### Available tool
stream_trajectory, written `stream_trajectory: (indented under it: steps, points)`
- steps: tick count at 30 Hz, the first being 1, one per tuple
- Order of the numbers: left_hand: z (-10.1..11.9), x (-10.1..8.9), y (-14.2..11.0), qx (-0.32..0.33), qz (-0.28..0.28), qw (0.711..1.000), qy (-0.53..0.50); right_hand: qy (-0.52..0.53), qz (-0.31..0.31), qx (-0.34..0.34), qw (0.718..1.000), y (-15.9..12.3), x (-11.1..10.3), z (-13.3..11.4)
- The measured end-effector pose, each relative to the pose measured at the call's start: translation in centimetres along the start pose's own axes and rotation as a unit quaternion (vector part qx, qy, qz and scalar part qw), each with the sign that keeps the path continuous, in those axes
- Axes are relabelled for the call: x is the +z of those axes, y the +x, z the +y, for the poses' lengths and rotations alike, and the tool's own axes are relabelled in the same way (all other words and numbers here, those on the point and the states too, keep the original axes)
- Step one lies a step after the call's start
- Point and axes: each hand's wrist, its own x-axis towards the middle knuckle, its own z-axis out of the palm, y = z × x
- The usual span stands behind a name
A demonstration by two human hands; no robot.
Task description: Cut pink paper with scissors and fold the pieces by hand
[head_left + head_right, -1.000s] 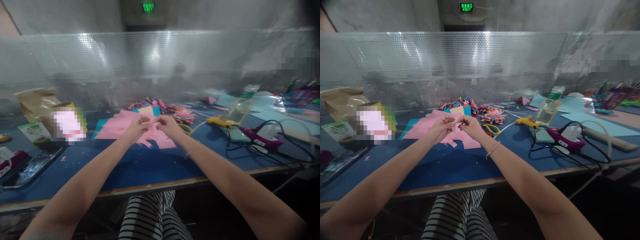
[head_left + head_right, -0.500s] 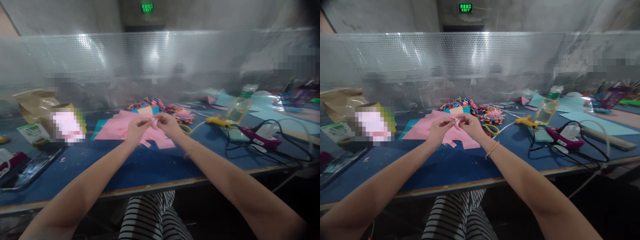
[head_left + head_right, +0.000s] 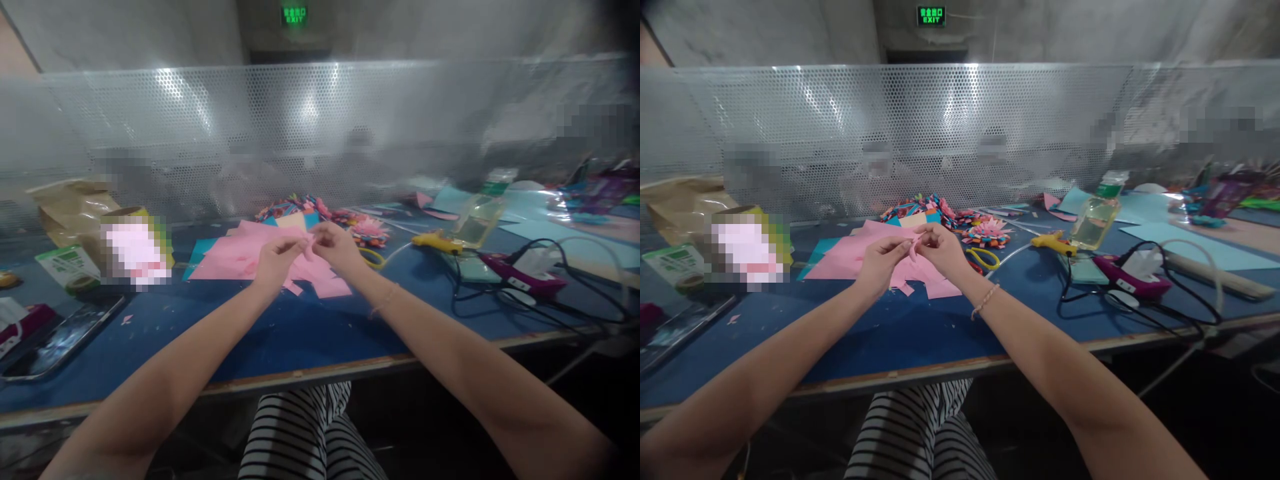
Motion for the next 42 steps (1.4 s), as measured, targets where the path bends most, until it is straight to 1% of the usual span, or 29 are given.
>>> stream_trajectory:
  steps: [4,8,10,12,14,15,17,19,21,23,25,27,29,31,34,42]
  points:
    - [-0.1,-0.1,0.3,-0.031,0.013,0.999,-0.024,0.001,-0.003,0.002,1.0,-0.1,0.1,-0.1]
    - [0.5,-0.4,0.7,-0.099,0.007,0.991,-0.092,0.018,-0.025,0.004,1.0,-0.2,0.0,-0.2]
    - [0.8,-0.6,0.8,-0.147,-0.01,0.982,-0.12,0.001,-0.042,-0.002,0.999,-0.1,-0.2,-0.2]
    - [1.0,-0.9,1.0,-0.189,-0.044,0.972,-0.134,-0.025,-0.05,-0.011,0.998,0.0,-0.3,-0.1]
    - [1.1,-1.1,1.0,-0.212,-0.077,0.965,-0.137,-0.038,-0.047,-0.017,0.998,0.2,-0.5,0.1]
    - [1.1,-1.2,1.1,-0.213,-0.086,0.964,-0.136,-0.035,-0.043,-0.015,0.998,0.3,-0.5,0.2]
    - [1.0,-1.2,1.1,-0.202,-0.083,0.968,-0.126,-0.005,-0.033,0.016,0.999,0.5,-0.5,0.5]
    - [0.8,-1.2,1.2,-0.173,-0.06,0.977,-0.109,0.051,-0.019,0.076,0.996,0.6,-0.4,0.7]
    - [0.5,-1.2,1.3,-0.135,-0.037,0.986,-0.085,0.104,-0.009,0.13,0.986,0.6,-0.4,0.9]
    - [0.1,-1.3,1.5,-0.094,-0.029,0.994,-0.051,0.12,-0.02,0.148,0.981,0.6,-0.5,0.9]
    - [-0.3,-1.5,1.5,-0.058,-0.027,0.998,-0.013,0.087,-0.049,0.133,0.986,0.5,-0.6,0.8]
    - [-0.6,-1.7,1.6,-0.038,-0.025,0.999,0.016,0.023,-0.069,0.104,0.992,0.4,-0.6,0.6]
    - [-0.8,-1.8,1.6,-0.032,-0.022,0.999,0.036,-0.04,-0.07,0.073,0.994,0.3,-0.6,0.4]
    - [-1.0,-1.9,1.6,-0.028,-0.02,0.998,0.053,-0.081,-0.066,0.045,0.994,0.2,-0.6,0.2]
    - [-1.3,-2.0,1.7,-0.023,-0.027,0.997,0.071,-0.096,-0.058,0.029,0.993,0.3,-0.6,0.2]
    - [-0.9,-1.8,1.4,-0.003,-0.061,0.991,0.121,-0.098,-0.062,0.039,0.992,0.3,-0.5,0.6]
